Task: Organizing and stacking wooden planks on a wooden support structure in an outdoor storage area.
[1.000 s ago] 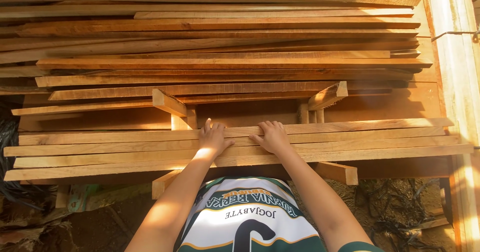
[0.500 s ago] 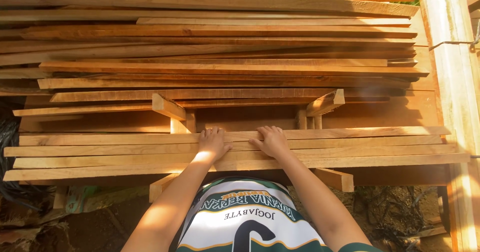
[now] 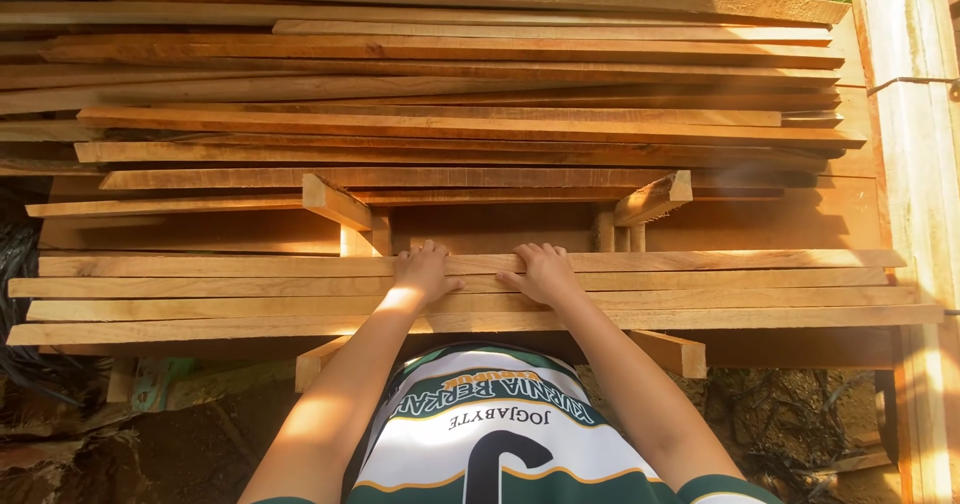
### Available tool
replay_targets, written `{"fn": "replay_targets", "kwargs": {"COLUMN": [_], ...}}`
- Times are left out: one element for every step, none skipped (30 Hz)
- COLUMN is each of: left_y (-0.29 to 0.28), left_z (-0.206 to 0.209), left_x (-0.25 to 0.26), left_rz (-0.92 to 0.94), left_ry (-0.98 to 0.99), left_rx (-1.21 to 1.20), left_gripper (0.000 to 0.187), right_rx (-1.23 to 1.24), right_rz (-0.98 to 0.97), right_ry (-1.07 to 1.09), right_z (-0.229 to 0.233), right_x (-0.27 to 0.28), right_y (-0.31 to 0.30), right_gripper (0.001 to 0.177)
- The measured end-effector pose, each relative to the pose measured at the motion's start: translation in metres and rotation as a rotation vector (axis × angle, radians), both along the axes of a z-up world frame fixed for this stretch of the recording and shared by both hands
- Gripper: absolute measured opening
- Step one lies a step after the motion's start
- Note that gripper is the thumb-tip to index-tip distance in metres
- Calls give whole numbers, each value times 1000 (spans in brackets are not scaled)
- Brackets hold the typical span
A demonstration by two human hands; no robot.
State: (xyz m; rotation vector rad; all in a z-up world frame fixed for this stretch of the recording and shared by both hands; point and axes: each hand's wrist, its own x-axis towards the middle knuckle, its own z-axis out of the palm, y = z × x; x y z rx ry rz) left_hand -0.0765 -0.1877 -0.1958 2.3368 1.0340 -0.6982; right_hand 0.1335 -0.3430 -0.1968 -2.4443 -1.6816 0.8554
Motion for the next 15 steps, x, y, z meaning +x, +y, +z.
{"fn": "replay_targets", "kwargs": {"left_y": [-3,-3,-3,-4,-4,-4,-3,-2,-1,1,3,6,8,9,11], "left_z": [-2,-5,-8,-11,-8,-4,-1,-3,-5,-7,-8,-9,-9,-8,-6], "left_x": [0,-1,-2,-4,-5,-5,-2,-1,1,2,4,6,6,8,10], "left_rz": [11,8,-11,-31,-28,-33,-40,-41,-41,-42,-42,-35,-26,-25,-33], "left_ry": [-18,-20,-21,-22,-19,-8,-3,-5,11,26,24,20,19,19,25], "left_rx": [-3,-4,23,50,50,45,42,44,34,23,25,13,-1,0,-3], "left_gripper": [69,69,70,71,71,69,67,67,66,65,65,63,61,61,58], "right_rx": [-2,-3,-4,-5,-5,-18,-29,-27,-39,-51,-49,-52,-57,-56,-70], "right_rz": [-9,-11,-4,2,5,0,-9,-9,-17,-25,-26,-26,-26,-25,-27], "right_ry": [0,-2,8,17,20,18,11,9,23,37,35,31,30,30,36], "right_z": [-3,-5,-8,-11,-6,-1,4,3,3,2,3,4,4,8,12], "right_x": [1,2,2,2,-1,-3,-3,-3,-2,-1,-1,-1,-2,-3,-3], "right_y": [-3,-3,-4,-4,-3,-3,-1,-2,-1,-1,0,0,0,1,2], "right_gripper": [60,60,60,60,60,62,63,63,63,63,63,63,62,62,62]}}
